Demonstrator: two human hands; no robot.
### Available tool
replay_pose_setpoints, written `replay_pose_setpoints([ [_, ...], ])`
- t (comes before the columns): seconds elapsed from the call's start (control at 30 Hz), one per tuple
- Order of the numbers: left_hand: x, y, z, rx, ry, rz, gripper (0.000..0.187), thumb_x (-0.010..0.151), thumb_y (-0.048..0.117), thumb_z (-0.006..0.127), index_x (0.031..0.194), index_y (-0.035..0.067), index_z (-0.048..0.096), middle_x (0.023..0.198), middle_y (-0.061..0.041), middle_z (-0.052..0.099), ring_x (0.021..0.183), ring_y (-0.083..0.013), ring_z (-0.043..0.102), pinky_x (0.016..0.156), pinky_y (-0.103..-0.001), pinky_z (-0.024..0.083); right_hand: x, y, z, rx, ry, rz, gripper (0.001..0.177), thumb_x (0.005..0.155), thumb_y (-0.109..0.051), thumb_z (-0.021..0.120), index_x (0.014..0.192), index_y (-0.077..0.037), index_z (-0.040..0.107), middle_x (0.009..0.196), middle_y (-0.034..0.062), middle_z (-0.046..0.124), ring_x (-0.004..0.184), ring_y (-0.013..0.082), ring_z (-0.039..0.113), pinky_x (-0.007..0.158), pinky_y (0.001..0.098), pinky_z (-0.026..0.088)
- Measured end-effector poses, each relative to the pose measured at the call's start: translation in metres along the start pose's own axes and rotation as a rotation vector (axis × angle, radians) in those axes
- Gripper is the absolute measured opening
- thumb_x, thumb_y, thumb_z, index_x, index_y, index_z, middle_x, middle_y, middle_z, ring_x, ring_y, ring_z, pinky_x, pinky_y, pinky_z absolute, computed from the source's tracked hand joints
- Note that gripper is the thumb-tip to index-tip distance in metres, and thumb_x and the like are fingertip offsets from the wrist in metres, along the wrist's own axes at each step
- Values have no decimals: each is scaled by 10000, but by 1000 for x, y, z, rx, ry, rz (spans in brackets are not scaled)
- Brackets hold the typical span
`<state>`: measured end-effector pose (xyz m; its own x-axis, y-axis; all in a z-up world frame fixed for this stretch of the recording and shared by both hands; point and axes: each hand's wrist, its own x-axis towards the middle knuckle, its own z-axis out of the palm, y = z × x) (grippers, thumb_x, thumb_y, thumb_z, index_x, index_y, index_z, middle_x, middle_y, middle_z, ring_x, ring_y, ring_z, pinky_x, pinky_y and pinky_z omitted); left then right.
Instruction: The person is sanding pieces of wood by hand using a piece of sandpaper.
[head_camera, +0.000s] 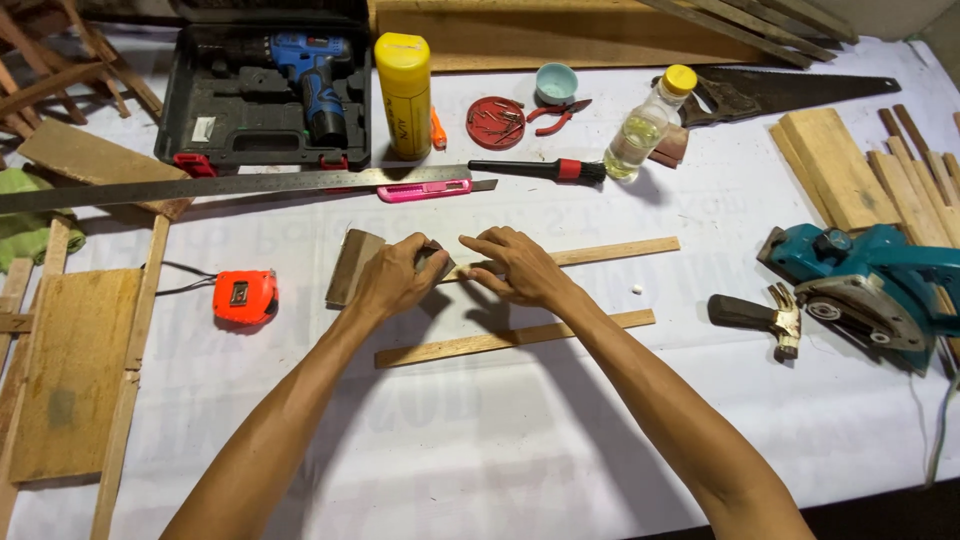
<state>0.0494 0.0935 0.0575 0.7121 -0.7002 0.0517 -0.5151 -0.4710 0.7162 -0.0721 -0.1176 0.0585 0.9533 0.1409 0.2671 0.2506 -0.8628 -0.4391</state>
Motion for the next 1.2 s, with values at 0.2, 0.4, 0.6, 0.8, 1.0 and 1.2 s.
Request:
replay_pose_setpoints([
  [0.2, 21, 72, 44, -84, -130, 104, 319, 958, 299, 518, 1115, 93, 704, 878, -185, 755, 787, -369, 722, 767, -487, 555, -51, -1, -55, 111, 115, 126, 636, 950, -329, 712, 1514, -128, 498, 1248, 152, 645, 1073, 338, 637, 928, 451, 537],
  [0.4, 49, 141, 103, -242, -308, 250, 304, 934, 209, 525, 1120, 19, 673, 878, -199, 745, 758, -325, 730, 753, -444, 572, -115, 9, -100, -115, 267, 97, 930, 721, -461, 865, 1501, -140, 474, 1396, 174, 542, 1171, 362, 611, 970, 458, 525],
  [0.6, 85, 184, 179, -402, -351, 57, 281, 896, 135, 580, 1100, -26, 688, 914, -145, 754, 784, -208, 739, 677, -342, 598, -167, 44, -132, -212, 274, 255, 930, 666, -402, 885, 1477, -144, 510, 1356, 139, 573, 1192, 349, 590, 1009, 474, 497],
  [0.8, 98, 258, 210, -471, -397, -84, 325, 875, 91, 617, 1189, 20, 571, 860, -153, 693, 705, -227, 669, 610, -415, 570, -207, 97, -175, -237, 256, 361, 861, 646, -286, 861, 1424, -91, 546, 1316, 129, 589, 1144, 345, 596, 974, 456, 491],
  [1.0, 120, 260, 306, -477, -293, 36, 217, 902, 89, 617, 1075, -31, 667, 858, -137, 753, 767, -214, 716, 705, -375, 581, -253, 172, -193, -217, 149, 482, 678, 625, -339, 927, 1165, -55, 629, 1309, 107, 612, 1135, 340, 589, 980, 456, 472],
  [1.2, 134, 279, 347, -242, -171, 178, 272, 856, 71, 634, 1099, 6, 739, 953, -180, 767, 848, -300, 750, 774, -405, 584, -269, 213, -203, -462, 37, 330, 551, 676, -354, 888, 1083, -55, 666, 1375, 159, 582, 1297, 330, 535, 1185, 498, 303],
])
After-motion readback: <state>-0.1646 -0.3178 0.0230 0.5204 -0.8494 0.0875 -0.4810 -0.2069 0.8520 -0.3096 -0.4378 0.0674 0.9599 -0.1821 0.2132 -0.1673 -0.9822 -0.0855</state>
